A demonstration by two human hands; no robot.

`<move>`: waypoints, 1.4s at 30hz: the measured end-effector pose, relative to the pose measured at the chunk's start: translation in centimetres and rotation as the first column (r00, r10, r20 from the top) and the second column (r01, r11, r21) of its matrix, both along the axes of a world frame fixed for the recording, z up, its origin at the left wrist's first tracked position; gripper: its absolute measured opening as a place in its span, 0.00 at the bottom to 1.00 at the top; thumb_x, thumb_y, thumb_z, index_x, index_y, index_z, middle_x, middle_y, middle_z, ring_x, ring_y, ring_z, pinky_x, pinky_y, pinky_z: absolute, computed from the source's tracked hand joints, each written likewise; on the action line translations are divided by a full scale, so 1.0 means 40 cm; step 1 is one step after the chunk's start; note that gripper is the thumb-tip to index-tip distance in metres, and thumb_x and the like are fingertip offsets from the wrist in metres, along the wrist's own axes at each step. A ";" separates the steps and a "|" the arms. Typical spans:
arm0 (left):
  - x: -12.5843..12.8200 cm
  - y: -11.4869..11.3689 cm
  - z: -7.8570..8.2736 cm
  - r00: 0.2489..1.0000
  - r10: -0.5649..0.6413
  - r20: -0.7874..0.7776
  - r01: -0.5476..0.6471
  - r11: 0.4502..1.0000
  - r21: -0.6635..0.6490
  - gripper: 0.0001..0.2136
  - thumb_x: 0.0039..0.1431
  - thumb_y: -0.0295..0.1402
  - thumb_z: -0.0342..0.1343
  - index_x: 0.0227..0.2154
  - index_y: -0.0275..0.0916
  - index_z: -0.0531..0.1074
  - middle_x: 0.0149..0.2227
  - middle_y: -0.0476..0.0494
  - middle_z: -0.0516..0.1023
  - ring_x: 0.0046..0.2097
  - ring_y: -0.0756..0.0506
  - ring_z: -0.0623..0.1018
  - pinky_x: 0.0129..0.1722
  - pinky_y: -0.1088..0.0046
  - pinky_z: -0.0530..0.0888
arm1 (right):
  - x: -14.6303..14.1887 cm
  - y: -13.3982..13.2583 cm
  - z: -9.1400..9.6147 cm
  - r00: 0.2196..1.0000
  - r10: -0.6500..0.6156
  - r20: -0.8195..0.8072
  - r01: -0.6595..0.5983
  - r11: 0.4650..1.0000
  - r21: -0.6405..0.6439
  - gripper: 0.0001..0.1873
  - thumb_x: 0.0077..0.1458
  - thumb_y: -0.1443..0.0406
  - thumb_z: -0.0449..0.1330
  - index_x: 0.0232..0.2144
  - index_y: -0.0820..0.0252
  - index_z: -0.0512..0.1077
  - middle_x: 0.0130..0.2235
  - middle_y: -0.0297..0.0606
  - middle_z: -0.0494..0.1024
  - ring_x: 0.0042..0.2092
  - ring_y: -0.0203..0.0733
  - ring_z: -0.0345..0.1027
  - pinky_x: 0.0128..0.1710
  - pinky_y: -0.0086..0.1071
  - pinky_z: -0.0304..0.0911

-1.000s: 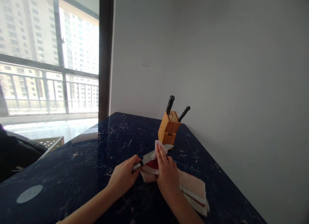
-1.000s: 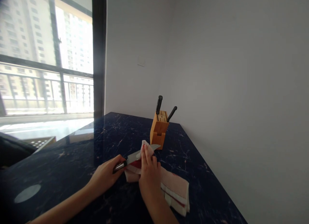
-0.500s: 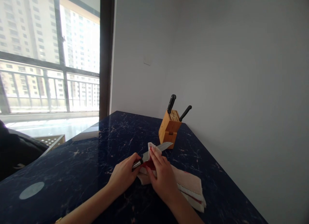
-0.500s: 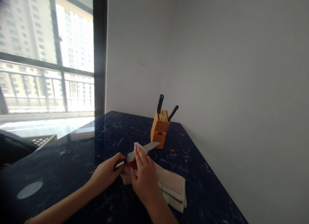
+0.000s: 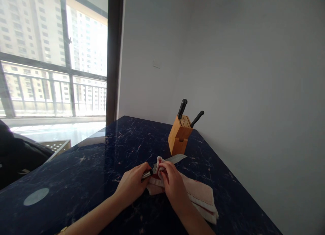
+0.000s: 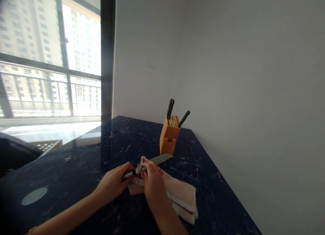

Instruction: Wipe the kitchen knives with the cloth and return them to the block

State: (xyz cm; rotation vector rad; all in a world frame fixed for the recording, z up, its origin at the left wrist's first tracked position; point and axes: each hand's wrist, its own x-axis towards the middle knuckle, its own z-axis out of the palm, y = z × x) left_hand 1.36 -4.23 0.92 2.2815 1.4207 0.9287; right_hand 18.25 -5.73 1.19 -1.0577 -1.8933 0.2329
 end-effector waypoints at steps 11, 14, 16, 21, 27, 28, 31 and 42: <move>0.001 -0.007 0.012 0.999 0.030 -0.014 -0.031 0.999 -0.028 0.07 0.51 0.28 0.49 0.33 0.45 0.66 0.35 0.54 0.74 0.37 0.50 0.73 0.33 0.79 0.61 | 0.032 0.024 -0.006 0.990 -0.130 -0.061 0.133 0.990 0.040 0.16 0.48 0.77 0.46 0.37 0.58 0.66 0.40 0.38 0.69 0.44 0.39 0.64 0.45 0.35 0.61; -0.001 -0.004 0.009 1.000 0.017 -0.013 -0.018 1.000 -0.022 0.06 0.51 0.28 0.49 0.31 0.45 0.65 0.34 0.54 0.74 0.37 0.50 0.73 0.33 0.79 0.61 | 0.003 0.002 -0.002 1.000 -0.006 0.029 0.005 1.000 0.019 0.17 0.48 0.78 0.46 0.37 0.57 0.66 0.40 0.37 0.70 0.45 0.39 0.64 0.46 0.34 0.60; -0.001 -0.002 0.008 1.000 0.017 -0.009 -0.017 1.000 -0.018 0.06 0.50 0.28 0.50 0.31 0.45 0.65 0.33 0.55 0.74 0.37 0.50 0.73 0.34 0.79 0.61 | -0.012 -0.010 0.003 0.996 0.058 0.065 -0.059 0.998 0.011 0.18 0.48 0.79 0.46 0.36 0.57 0.66 0.41 0.37 0.70 0.46 0.38 0.63 0.46 0.34 0.59; 0.001 0.002 0.010 1.000 0.026 0.002 -0.026 1.000 -0.005 0.06 0.51 0.29 0.50 0.32 0.45 0.65 0.34 0.55 0.74 0.37 0.50 0.72 0.34 0.79 0.61 | 0.005 0.002 0.011 0.997 -0.074 -0.021 0.074 0.997 0.010 0.15 0.49 0.77 0.46 0.35 0.58 0.65 0.39 0.37 0.69 0.44 0.38 0.64 0.45 0.33 0.60; 0.001 -0.004 0.015 1.000 0.028 0.003 -0.028 0.999 -0.024 0.05 0.52 0.29 0.49 0.31 0.45 0.66 0.35 0.54 0.74 0.38 0.50 0.73 0.34 0.79 0.62 | 0.033 0.020 0.004 0.982 -0.185 -0.049 0.185 0.983 0.004 0.12 0.50 0.75 0.47 0.34 0.58 0.65 0.37 0.38 0.68 0.42 0.40 0.64 0.42 0.35 0.61; 0.001 -0.005 0.015 1.000 0.027 0.002 -0.026 0.999 -0.030 0.04 0.52 0.29 0.49 0.31 0.45 0.66 0.35 0.54 0.74 0.38 0.50 0.73 0.34 0.79 0.62 | 0.028 0.016 0.003 0.986 -0.167 -0.027 0.167 0.986 -0.005 0.12 0.50 0.75 0.47 0.34 0.58 0.65 0.38 0.38 0.68 0.42 0.40 0.64 0.43 0.36 0.60; 0.000 -0.004 0.013 1.000 0.013 -0.009 -0.014 0.999 -0.044 0.05 0.51 0.28 0.49 0.31 0.44 0.65 0.35 0.54 0.74 0.38 0.50 0.73 0.34 0.79 0.62 | 0.003 -0.001 0.003 0.997 -0.060 0.047 0.060 0.998 -0.011 0.15 0.49 0.77 0.47 0.37 0.58 0.65 0.39 0.38 0.69 0.44 0.40 0.64 0.45 0.36 0.60; 0.005 -0.001 0.010 0.999 0.033 -0.024 -0.034 0.997 -0.072 0.05 0.52 0.29 0.49 0.32 0.45 0.65 0.34 0.53 0.74 0.38 0.49 0.73 0.34 0.79 0.62 | 0.016 0.013 -0.015 0.989 -0.149 0.019 0.148 0.988 0.042 0.23 0.47 0.76 0.47 0.47 0.57 0.60 0.45 0.41 0.66 0.48 0.41 0.62 0.48 0.39 0.60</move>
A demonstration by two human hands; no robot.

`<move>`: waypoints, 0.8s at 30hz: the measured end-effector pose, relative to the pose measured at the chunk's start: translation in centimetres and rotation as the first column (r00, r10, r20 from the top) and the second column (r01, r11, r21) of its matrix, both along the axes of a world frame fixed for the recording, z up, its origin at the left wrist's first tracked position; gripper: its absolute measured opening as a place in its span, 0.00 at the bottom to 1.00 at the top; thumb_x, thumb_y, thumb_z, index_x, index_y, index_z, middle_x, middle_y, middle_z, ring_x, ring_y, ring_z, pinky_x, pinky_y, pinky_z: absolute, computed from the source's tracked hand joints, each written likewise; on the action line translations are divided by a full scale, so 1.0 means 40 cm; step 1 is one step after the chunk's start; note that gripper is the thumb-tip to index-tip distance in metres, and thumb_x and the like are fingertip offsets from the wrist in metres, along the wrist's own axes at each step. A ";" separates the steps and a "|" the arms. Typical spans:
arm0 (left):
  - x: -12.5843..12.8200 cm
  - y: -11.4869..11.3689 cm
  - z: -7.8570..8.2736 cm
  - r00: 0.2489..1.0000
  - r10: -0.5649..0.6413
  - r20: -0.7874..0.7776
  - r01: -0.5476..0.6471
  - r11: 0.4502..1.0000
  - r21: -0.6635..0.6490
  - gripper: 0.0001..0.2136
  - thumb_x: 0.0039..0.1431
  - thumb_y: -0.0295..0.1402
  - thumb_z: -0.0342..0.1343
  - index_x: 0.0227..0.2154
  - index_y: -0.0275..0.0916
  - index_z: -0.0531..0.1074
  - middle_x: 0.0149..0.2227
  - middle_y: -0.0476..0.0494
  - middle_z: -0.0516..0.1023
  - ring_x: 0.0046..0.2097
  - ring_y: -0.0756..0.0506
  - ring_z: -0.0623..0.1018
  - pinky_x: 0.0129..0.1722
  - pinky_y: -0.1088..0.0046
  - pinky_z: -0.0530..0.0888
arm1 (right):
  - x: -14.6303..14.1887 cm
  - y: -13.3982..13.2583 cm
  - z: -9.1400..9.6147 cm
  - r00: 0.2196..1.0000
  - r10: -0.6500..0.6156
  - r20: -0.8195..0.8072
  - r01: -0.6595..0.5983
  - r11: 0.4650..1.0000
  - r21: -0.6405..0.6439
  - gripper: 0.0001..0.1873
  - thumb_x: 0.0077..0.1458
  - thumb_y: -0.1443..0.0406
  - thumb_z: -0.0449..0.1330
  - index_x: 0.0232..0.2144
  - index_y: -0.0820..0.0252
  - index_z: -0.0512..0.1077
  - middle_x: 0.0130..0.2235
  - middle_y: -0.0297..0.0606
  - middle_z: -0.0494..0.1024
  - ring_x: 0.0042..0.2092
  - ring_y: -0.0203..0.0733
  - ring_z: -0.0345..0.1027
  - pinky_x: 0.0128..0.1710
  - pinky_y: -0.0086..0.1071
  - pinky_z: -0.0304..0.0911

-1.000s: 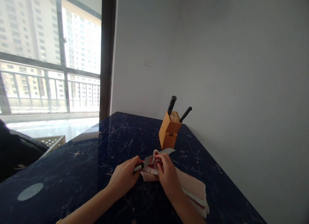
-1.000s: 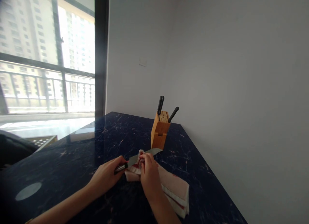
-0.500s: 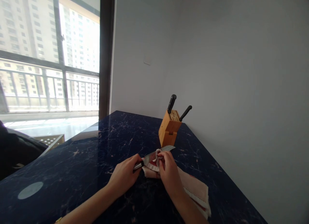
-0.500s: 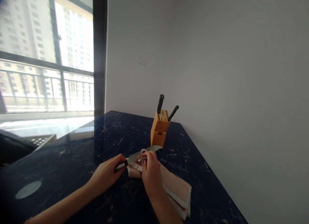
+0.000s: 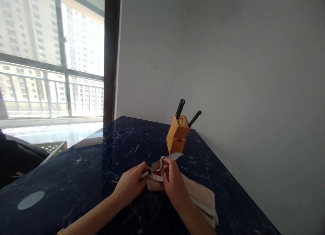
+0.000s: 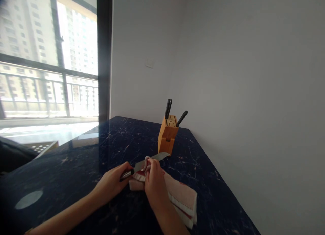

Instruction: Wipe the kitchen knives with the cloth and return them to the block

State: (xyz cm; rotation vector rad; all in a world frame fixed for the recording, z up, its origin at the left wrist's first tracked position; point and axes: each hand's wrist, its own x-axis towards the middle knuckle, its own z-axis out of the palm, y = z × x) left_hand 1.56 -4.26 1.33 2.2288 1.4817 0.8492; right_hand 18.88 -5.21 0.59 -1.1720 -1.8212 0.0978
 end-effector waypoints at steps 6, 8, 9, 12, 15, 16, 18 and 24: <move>-0.005 -0.001 -0.001 0.999 -0.036 -0.024 0.036 0.999 0.000 0.05 0.52 0.29 0.49 0.31 0.45 0.65 0.34 0.54 0.74 0.37 0.50 0.73 0.34 0.79 0.62 | -0.021 -0.022 0.015 0.979 0.170 0.110 -0.164 0.985 -0.060 0.24 0.48 0.77 0.46 0.47 0.56 0.61 0.46 0.39 0.66 0.50 0.39 0.59 0.51 0.37 0.57; -0.004 -0.001 -0.001 0.999 -0.038 -0.023 0.038 0.999 0.012 0.05 0.52 0.29 0.49 0.31 0.45 0.65 0.34 0.54 0.74 0.37 0.50 0.73 0.34 0.79 0.62 | -0.019 -0.017 0.014 0.983 0.155 0.097 -0.151 0.987 -0.050 0.25 0.48 0.77 0.46 0.48 0.56 0.61 0.47 0.40 0.66 0.50 0.40 0.59 0.51 0.38 0.57; -0.003 -0.001 0.000 0.999 -0.030 -0.021 0.030 0.999 0.015 0.05 0.52 0.29 0.49 0.31 0.45 0.65 0.34 0.54 0.74 0.37 0.50 0.73 0.34 0.79 0.62 | -0.014 -0.010 0.012 0.990 0.121 0.074 -0.119 0.992 -0.038 0.25 0.48 0.77 0.46 0.49 0.56 0.60 0.47 0.40 0.66 0.50 0.40 0.59 0.51 0.38 0.57; -0.001 -0.002 0.003 1.000 -0.014 -0.006 0.014 1.000 0.023 0.05 0.52 0.29 0.49 0.32 0.45 0.65 0.36 0.53 0.74 0.39 0.49 0.73 0.35 0.79 0.62 | 0.018 0.021 0.000 0.999 -0.023 -0.022 0.024 1.000 0.019 0.26 0.48 0.77 0.46 0.50 0.57 0.60 0.47 0.41 0.65 0.50 0.41 0.60 0.50 0.39 0.58; 0.000 -0.005 0.007 1.000 -0.014 -0.010 0.015 0.999 0.035 0.05 0.53 0.29 0.49 0.33 0.45 0.65 0.37 0.52 0.74 0.40 0.49 0.73 0.35 0.79 0.62 | 0.058 0.053 -0.007 0.984 -0.143 -0.103 0.150 0.986 0.068 0.26 0.47 0.76 0.47 0.49 0.58 0.61 0.47 0.42 0.65 0.50 0.42 0.60 0.50 0.40 0.58; -0.001 -0.007 0.008 1.000 -0.011 -0.019 0.012 0.999 0.035 0.05 0.53 0.30 0.49 0.32 0.45 0.65 0.36 0.52 0.74 0.39 0.49 0.73 0.34 0.79 0.62 | 0.070 0.059 -0.008 0.978 -0.168 -0.120 0.178 0.981 0.075 0.25 0.47 0.75 0.48 0.49 0.59 0.61 0.46 0.42 0.65 0.49 0.42 0.60 0.50 0.40 0.58; -0.002 -0.008 0.009 0.999 -0.003 -0.037 0.004 0.999 0.033 0.03 0.53 0.30 0.49 0.31 0.45 0.65 0.33 0.53 0.74 0.36 0.49 0.73 0.32 0.79 0.61 | 0.082 0.065 -0.009 0.972 -0.191 -0.134 0.203 0.976 0.078 0.25 0.47 0.75 0.48 0.49 0.59 0.61 0.46 0.42 0.65 0.49 0.43 0.61 0.50 0.41 0.58; -0.006 -0.002 0.006 1.000 -0.010 -0.011 0.010 0.999 0.030 0.04 0.52 0.29 0.49 0.31 0.45 0.65 0.34 0.54 0.74 0.38 0.50 0.73 0.33 0.79 0.62 | 0.036 0.032 -0.010 1.000 0.011 0.015 -0.012 1.000 0.009 0.26 0.49 0.75 0.47 0.51 0.56 0.59 0.49 0.41 0.64 0.51 0.41 0.59 0.52 0.39 0.57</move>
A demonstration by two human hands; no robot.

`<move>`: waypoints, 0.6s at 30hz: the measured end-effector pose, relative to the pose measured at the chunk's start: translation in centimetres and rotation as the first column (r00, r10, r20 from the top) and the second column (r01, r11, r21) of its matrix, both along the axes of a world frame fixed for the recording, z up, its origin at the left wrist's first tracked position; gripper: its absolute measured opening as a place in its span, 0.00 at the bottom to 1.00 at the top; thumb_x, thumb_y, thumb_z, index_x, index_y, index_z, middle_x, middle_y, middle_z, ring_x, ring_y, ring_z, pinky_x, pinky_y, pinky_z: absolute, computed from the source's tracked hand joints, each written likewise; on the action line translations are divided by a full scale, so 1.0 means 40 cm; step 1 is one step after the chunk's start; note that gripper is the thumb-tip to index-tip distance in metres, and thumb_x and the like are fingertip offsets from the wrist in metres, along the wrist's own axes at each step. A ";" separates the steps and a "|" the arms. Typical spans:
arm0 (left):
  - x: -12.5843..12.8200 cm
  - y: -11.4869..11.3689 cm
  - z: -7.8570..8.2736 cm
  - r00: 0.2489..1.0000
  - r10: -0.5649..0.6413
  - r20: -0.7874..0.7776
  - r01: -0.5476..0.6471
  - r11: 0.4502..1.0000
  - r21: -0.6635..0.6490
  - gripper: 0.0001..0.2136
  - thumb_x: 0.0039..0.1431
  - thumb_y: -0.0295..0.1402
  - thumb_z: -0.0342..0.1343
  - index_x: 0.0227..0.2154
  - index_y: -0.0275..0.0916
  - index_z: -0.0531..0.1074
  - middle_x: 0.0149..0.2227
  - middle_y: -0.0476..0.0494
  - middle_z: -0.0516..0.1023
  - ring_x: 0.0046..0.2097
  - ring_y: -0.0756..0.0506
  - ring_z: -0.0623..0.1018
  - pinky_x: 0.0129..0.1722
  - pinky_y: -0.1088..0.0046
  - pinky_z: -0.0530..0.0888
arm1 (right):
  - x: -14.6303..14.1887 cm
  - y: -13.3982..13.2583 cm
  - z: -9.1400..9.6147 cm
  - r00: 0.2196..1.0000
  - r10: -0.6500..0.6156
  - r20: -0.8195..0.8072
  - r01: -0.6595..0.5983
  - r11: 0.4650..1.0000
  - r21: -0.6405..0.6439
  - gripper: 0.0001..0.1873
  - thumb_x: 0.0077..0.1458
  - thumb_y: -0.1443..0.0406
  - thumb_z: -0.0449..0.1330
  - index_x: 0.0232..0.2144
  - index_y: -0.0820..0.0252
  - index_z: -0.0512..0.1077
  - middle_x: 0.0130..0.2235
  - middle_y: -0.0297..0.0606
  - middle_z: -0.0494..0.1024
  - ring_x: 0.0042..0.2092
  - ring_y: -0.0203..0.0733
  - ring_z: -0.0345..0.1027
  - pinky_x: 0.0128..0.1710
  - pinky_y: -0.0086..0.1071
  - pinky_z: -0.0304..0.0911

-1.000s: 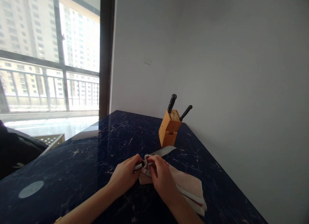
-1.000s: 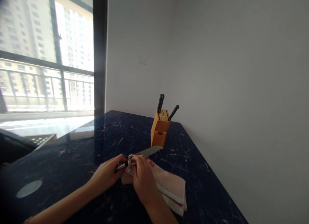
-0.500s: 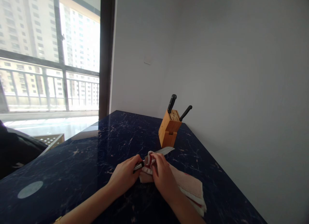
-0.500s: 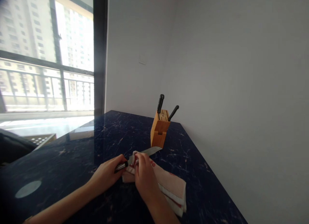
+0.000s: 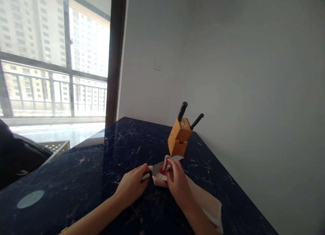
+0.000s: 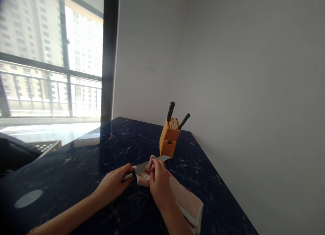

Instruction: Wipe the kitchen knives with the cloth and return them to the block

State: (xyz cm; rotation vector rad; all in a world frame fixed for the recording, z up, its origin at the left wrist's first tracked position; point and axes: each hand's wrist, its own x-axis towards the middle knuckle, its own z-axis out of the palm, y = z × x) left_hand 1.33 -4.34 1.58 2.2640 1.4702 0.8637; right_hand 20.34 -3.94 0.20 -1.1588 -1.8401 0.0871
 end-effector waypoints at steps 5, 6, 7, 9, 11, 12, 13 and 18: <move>0.003 0.002 -0.003 1.000 0.024 -0.001 -0.024 0.999 -0.030 0.06 0.51 0.28 0.50 0.32 0.45 0.65 0.35 0.54 0.74 0.38 0.49 0.73 0.34 0.79 0.62 | -0.010 -0.003 0.007 1.000 0.015 0.003 -0.015 1.000 -0.013 0.26 0.49 0.76 0.46 0.51 0.56 0.58 0.49 0.41 0.64 0.52 0.40 0.58 0.53 0.38 0.56; 0.003 0.002 -0.004 1.000 0.012 0.006 -0.012 1.000 -0.025 0.06 0.51 0.28 0.49 0.33 0.45 0.65 0.36 0.53 0.74 0.39 0.49 0.73 0.35 0.79 0.62 | -0.001 0.004 0.008 1.000 -0.023 -0.017 0.023 1.000 0.002 0.26 0.49 0.76 0.46 0.51 0.57 0.58 0.49 0.41 0.63 0.52 0.40 0.58 0.52 0.38 0.56; 0.004 0.001 -0.004 1.000 -0.001 0.011 0.001 1.000 -0.016 0.06 0.52 0.29 0.49 0.33 0.45 0.65 0.37 0.53 0.74 0.39 0.49 0.73 0.35 0.79 0.62 | 0.009 0.011 0.009 0.997 -0.063 -0.037 0.063 0.998 0.016 0.26 0.49 0.76 0.46 0.51 0.58 0.58 0.49 0.42 0.63 0.52 0.40 0.58 0.53 0.39 0.56; 0.004 -0.001 -0.004 1.000 -0.016 0.013 0.016 1.000 0.006 0.05 0.53 0.29 0.48 0.33 0.45 0.65 0.36 0.53 0.74 0.38 0.49 0.73 0.34 0.78 0.62 | 0.032 0.024 0.008 0.989 -0.127 -0.071 0.130 0.991 0.033 0.26 0.48 0.76 0.46 0.51 0.60 0.59 0.49 0.43 0.62 0.52 0.41 0.57 0.53 0.40 0.55; 0.004 -0.003 -0.003 1.000 -0.015 0.002 0.015 1.000 0.021 0.04 0.53 0.30 0.48 0.31 0.45 0.65 0.34 0.53 0.74 0.36 0.49 0.73 0.33 0.78 0.62 | 0.046 0.031 0.005 0.984 -0.157 -0.086 0.161 0.986 0.041 0.26 0.48 0.76 0.46 0.51 0.60 0.58 0.49 0.44 0.62 0.53 0.42 0.57 0.53 0.41 0.55; 0.003 -0.003 -0.003 1.000 -0.010 -0.003 0.010 1.000 0.022 0.03 0.53 0.30 0.48 0.31 0.45 0.64 0.33 0.53 0.74 0.36 0.49 0.73 0.32 0.78 0.61 | 0.049 0.031 0.005 0.984 -0.157 -0.084 0.160 0.986 0.041 0.26 0.48 0.77 0.46 0.51 0.60 0.58 0.49 0.44 0.62 0.53 0.42 0.57 0.53 0.41 0.55; 0.003 -0.003 -0.003 1.000 -0.006 -0.006 0.006 1.000 0.019 0.03 0.53 0.30 0.48 0.31 0.44 0.64 0.33 0.53 0.74 0.35 0.49 0.73 0.32 0.78 0.61 | 0.047 0.029 0.005 0.986 -0.147 -0.079 0.151 0.988 0.040 0.27 0.48 0.77 0.46 0.51 0.60 0.58 0.48 0.43 0.62 0.52 0.42 0.57 0.53 0.41 0.55; 0.000 0.002 -0.007 1.000 -0.013 0.018 0.013 1.000 -0.005 0.04 0.52 0.29 0.49 0.31 0.44 0.65 0.34 0.54 0.74 0.37 0.50 0.73 0.33 0.80 0.61 | 0.001 -0.007 0.016 0.999 0.034 0.024 -0.034 0.999 0.002 0.27 0.49 0.76 0.46 0.52 0.56 0.59 0.49 0.41 0.64 0.52 0.41 0.58 0.53 0.39 0.56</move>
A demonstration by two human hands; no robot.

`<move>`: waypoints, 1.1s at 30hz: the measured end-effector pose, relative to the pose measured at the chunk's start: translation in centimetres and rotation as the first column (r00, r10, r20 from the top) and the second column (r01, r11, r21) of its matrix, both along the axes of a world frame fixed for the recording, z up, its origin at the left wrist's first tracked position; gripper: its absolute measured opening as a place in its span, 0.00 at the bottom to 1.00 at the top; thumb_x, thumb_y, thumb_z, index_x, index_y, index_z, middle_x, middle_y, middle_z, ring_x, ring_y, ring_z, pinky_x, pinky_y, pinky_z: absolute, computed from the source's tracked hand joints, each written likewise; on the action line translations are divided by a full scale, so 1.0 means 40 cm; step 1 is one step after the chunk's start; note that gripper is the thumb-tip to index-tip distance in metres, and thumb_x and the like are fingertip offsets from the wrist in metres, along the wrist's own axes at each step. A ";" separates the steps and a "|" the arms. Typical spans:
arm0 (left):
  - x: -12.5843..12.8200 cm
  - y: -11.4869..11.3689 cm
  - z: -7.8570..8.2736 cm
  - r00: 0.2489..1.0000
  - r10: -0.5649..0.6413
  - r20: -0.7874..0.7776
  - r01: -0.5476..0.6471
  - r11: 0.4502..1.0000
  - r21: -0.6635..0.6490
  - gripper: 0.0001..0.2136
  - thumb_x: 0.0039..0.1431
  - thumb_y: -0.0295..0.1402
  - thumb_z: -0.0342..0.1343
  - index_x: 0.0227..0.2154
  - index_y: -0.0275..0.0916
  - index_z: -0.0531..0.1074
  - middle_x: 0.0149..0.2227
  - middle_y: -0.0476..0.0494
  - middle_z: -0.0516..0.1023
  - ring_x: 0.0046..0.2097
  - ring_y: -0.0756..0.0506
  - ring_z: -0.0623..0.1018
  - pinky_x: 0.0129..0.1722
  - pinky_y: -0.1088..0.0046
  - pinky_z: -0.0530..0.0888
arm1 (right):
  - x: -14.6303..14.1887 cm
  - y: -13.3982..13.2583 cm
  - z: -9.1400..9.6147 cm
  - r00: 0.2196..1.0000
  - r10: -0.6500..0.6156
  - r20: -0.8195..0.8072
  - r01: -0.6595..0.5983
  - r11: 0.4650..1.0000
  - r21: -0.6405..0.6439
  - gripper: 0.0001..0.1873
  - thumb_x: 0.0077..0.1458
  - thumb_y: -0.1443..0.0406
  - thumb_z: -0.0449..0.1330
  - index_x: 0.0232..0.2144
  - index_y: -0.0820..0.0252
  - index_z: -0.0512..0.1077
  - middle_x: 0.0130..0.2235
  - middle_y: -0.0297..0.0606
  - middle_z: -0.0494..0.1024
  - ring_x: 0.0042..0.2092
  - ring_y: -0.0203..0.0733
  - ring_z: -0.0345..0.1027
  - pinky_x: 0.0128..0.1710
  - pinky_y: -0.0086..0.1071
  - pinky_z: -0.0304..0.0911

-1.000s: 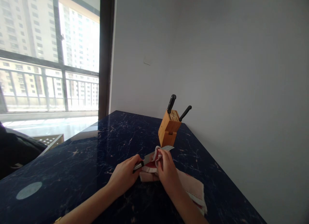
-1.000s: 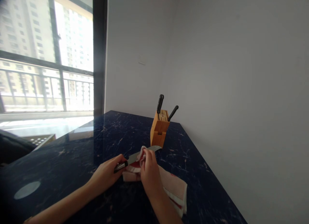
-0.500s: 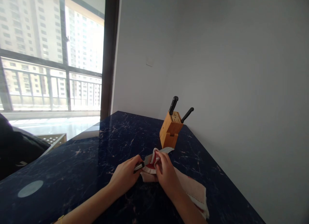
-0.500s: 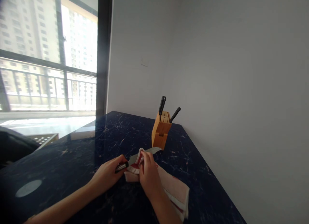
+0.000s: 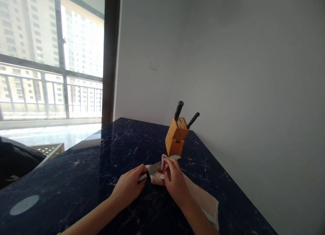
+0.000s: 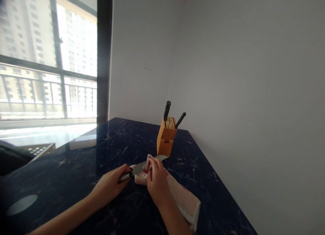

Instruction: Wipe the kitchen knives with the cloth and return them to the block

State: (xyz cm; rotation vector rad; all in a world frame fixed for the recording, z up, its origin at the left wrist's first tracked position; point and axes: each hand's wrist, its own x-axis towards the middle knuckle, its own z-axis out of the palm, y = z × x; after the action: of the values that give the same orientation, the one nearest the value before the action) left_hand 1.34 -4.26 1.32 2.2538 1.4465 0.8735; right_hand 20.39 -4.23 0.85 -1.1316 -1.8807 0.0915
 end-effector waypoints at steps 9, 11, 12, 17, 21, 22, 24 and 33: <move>0.003 0.000 -0.003 1.000 0.001 0.013 -0.002 1.000 0.026 0.04 0.52 0.30 0.49 0.31 0.45 0.65 0.34 0.53 0.74 0.36 0.50 0.73 0.32 0.80 0.61 | 0.030 0.029 -0.002 0.984 -0.120 -0.134 0.131 0.988 0.076 0.26 0.48 0.76 0.46 0.50 0.56 0.62 0.45 0.40 0.65 0.49 0.41 0.60 0.51 0.38 0.57; 0.004 -0.001 0.000 1.000 -0.001 0.000 0.001 0.999 0.033 0.03 0.53 0.30 0.49 0.31 0.45 0.65 0.32 0.54 0.74 0.35 0.50 0.73 0.32 0.79 0.60 | 0.055 0.043 -0.005 0.966 -0.188 -0.180 0.205 0.975 0.083 0.24 0.48 0.76 0.47 0.48 0.57 0.64 0.43 0.41 0.66 0.47 0.42 0.61 0.49 0.39 0.59; 0.004 -0.002 0.001 1.000 -0.002 -0.006 0.002 0.999 0.034 0.03 0.53 0.30 0.49 0.31 0.45 0.65 0.32 0.54 0.74 0.34 0.50 0.73 0.31 0.79 0.60 | 0.066 0.048 -0.006 0.956 -0.218 -0.198 0.238 0.968 0.081 0.23 0.47 0.75 0.47 0.46 0.58 0.65 0.43 0.41 0.66 0.47 0.42 0.62 0.49 0.39 0.59; -0.001 -0.002 -0.001 1.000 0.009 -0.004 -0.009 0.999 0.039 0.04 0.52 0.30 0.50 0.31 0.45 0.65 0.32 0.54 0.74 0.34 0.51 0.73 0.31 0.80 0.60 | 0.079 0.054 -0.015 0.926 -0.265 -0.268 0.296 0.952 0.080 0.20 0.46 0.74 0.49 0.44 0.59 0.66 0.42 0.41 0.66 0.46 0.43 0.62 0.48 0.41 0.58; -0.005 0.005 -0.007 1.000 0.025 0.009 -0.025 0.999 0.032 0.03 0.52 0.30 0.50 0.31 0.45 0.65 0.31 0.55 0.74 0.34 0.51 0.73 0.31 0.80 0.59 | 0.048 0.050 -0.030 0.948 -0.177 -0.266 0.198 0.979 0.054 0.22 0.46 0.74 0.50 0.46 0.58 0.63 0.42 0.41 0.66 0.45 0.43 0.62 0.46 0.40 0.60; -0.005 0.007 -0.009 0.999 0.032 0.014 -0.032 0.999 0.024 0.03 0.52 0.30 0.50 0.30 0.45 0.64 0.30 0.55 0.74 0.33 0.51 0.73 0.30 0.80 0.59 | 0.039 0.048 -0.032 0.958 -0.143 -0.249 0.159 0.986 0.048 0.23 0.46 0.74 0.50 0.46 0.57 0.63 0.43 0.41 0.66 0.45 0.42 0.62 0.46 0.39 0.61; -0.005 0.012 -0.012 0.999 0.042 0.025 -0.042 0.999 0.009 0.02 0.52 0.31 0.50 0.30 0.45 0.64 0.30 0.55 0.74 0.33 0.50 0.73 0.30 0.80 0.59 | 0.025 0.045 -0.032 0.974 -0.082 -0.210 0.093 0.994 0.047 0.24 0.46 0.75 0.49 0.47 0.57 0.62 0.43 0.40 0.66 0.45 0.41 0.62 0.46 0.38 0.61; 0.003 0.004 -0.006 1.000 -0.001 0.024 0.000 1.000 0.018 0.03 0.52 0.30 0.49 0.30 0.45 0.64 0.29 0.55 0.73 0.33 0.51 0.72 0.30 0.80 0.59 | 0.072 0.057 -0.019 0.925 -0.254 -0.283 0.291 0.951 0.099 0.21 0.47 0.73 0.50 0.45 0.58 0.64 0.42 0.41 0.66 0.45 0.43 0.62 0.47 0.41 0.59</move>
State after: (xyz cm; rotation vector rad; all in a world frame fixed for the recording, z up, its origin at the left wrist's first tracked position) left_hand 1.45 -4.10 1.07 2.2487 1.4329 0.9137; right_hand 23.29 -1.93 0.08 -1.2087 -1.4540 -0.0431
